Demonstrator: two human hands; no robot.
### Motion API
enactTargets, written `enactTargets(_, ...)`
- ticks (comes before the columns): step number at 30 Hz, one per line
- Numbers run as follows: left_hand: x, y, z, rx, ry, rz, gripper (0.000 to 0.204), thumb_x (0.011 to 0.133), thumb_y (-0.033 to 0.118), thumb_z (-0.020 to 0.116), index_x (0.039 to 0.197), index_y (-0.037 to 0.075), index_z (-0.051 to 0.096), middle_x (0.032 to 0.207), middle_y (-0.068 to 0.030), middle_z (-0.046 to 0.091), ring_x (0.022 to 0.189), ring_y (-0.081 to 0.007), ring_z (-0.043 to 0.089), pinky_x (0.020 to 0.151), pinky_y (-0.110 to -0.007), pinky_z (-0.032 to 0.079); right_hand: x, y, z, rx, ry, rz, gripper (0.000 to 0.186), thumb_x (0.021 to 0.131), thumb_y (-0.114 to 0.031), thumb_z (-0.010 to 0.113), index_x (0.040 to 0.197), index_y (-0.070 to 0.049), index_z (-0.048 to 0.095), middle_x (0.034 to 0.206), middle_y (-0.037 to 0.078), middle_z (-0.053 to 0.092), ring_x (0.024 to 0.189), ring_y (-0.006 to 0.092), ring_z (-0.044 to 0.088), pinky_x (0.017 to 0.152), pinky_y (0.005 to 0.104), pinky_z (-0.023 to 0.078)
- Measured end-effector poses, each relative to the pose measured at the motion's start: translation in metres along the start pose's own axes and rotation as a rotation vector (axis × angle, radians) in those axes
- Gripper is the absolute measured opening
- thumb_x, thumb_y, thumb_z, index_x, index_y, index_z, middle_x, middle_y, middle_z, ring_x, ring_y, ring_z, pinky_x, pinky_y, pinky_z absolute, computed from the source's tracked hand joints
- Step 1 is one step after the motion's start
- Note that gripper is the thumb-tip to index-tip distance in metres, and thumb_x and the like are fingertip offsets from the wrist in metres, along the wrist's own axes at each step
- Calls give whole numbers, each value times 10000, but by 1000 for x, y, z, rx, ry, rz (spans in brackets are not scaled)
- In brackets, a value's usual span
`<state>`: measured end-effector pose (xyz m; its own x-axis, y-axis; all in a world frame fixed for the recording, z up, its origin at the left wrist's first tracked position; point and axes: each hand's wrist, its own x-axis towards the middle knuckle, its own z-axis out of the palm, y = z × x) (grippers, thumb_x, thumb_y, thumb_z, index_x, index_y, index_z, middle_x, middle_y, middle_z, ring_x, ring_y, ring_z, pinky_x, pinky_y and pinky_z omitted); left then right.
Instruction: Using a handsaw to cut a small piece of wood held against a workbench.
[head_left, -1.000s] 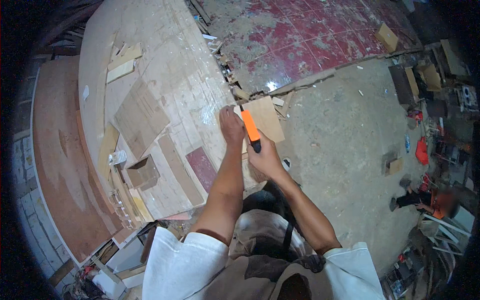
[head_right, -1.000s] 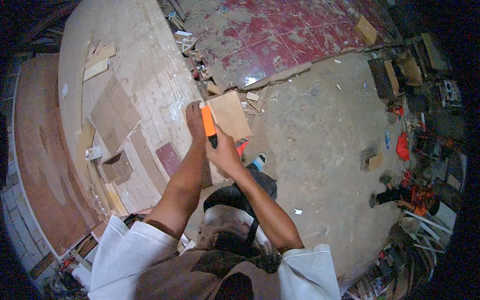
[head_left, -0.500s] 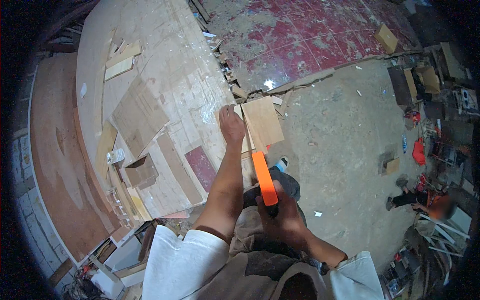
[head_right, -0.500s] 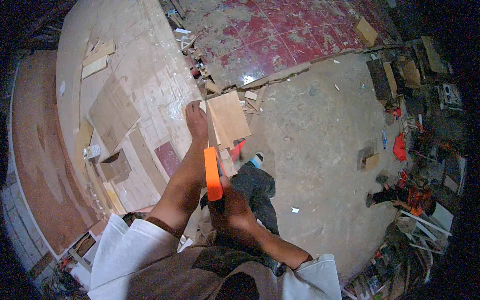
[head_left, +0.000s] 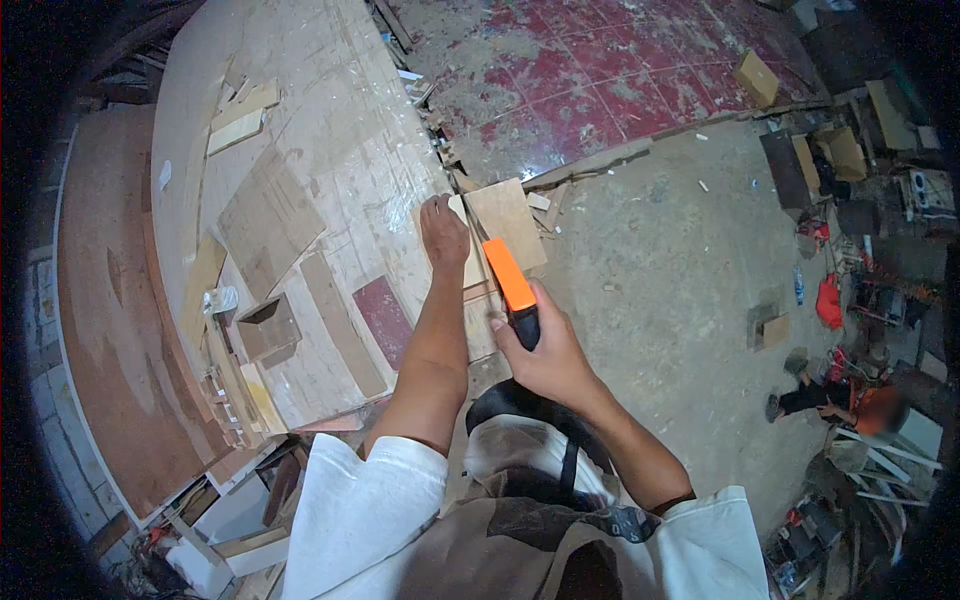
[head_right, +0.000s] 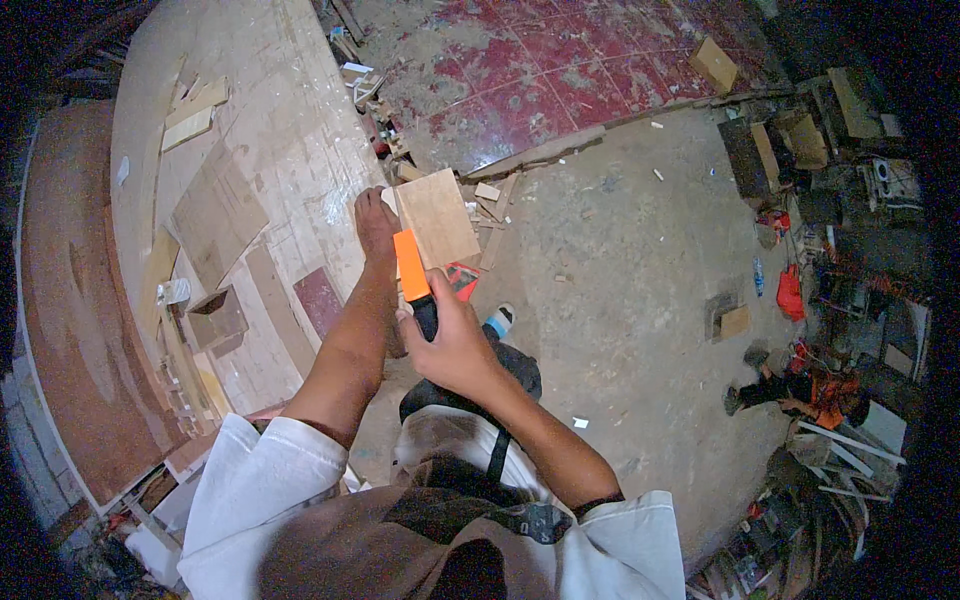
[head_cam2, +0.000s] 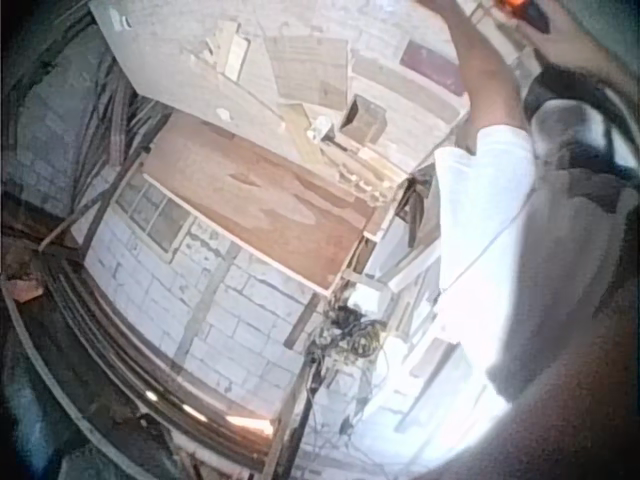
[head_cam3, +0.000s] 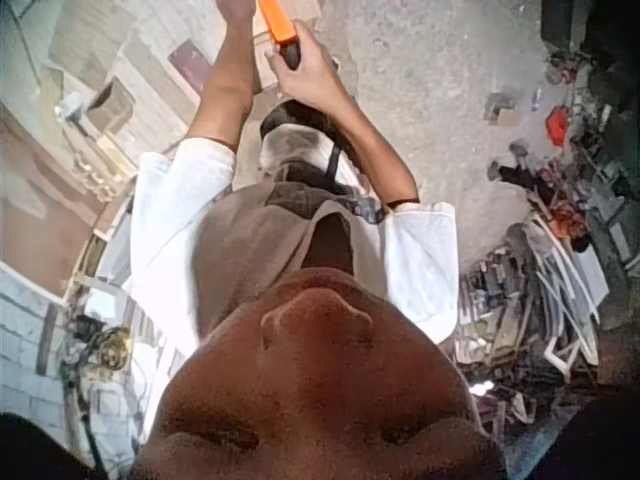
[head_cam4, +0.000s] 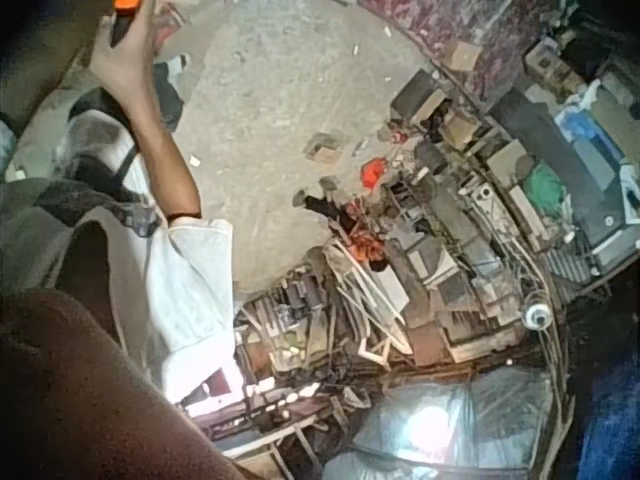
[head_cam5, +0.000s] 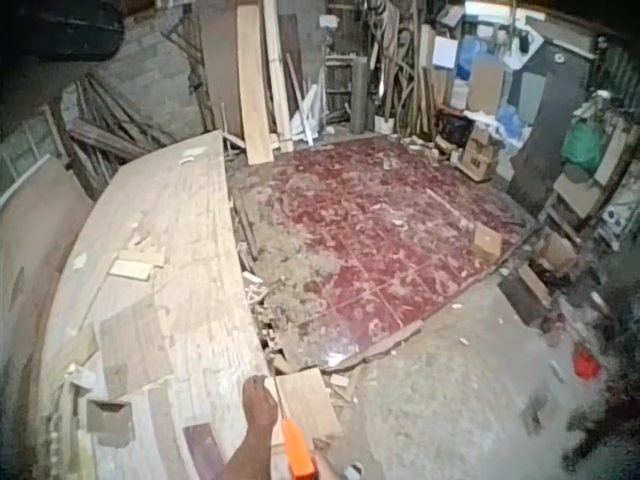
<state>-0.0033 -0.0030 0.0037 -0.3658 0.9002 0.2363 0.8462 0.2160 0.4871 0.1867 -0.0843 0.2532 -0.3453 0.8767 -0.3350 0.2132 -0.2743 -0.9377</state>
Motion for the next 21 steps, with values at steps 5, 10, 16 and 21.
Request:
enactTargets(5,-5,-7,2,28,35,-33,337,845,-12,508,1179,-8,550,1169,-210,539,1150,-356,488,1027,-428,392,-8,22,11,-30,13,-167,319,888,-86,634,1166,18,517,826,88,587,761,152,555,726,305,462)
enactTargets(10,-4,-13,4,17,39,-9,398,807,-12,566,1205,7,550,1206,-214,515,1181,-360,467,1035,-427,391,-18,22,14,-27,-5,-95,367,881,-110,656,1189,19,504,823,103,593,760,161,564,716,319,463)
enactTargets(16,-7,-12,4,-3,6,-19,404,805,-8,576,1208,8,552,1206,-214,510,1192,-364,458,1039,-435,388,-31,-5,15,-61,-20,-42,341,878,-115,655,1159,4,502,785,160,593,712,262,620,668,371,474)
enactTargets(21,-8,-17,6,-8,18,-5,377,824,-3,556,1201,-8,547,1191,-218,508,1177,-373,459,1027,-447,389,-43,-22,13,-108,-10,-50,191,860,-56,614,1011,-12,506,743,221,574,749,441,615,627,410,480)
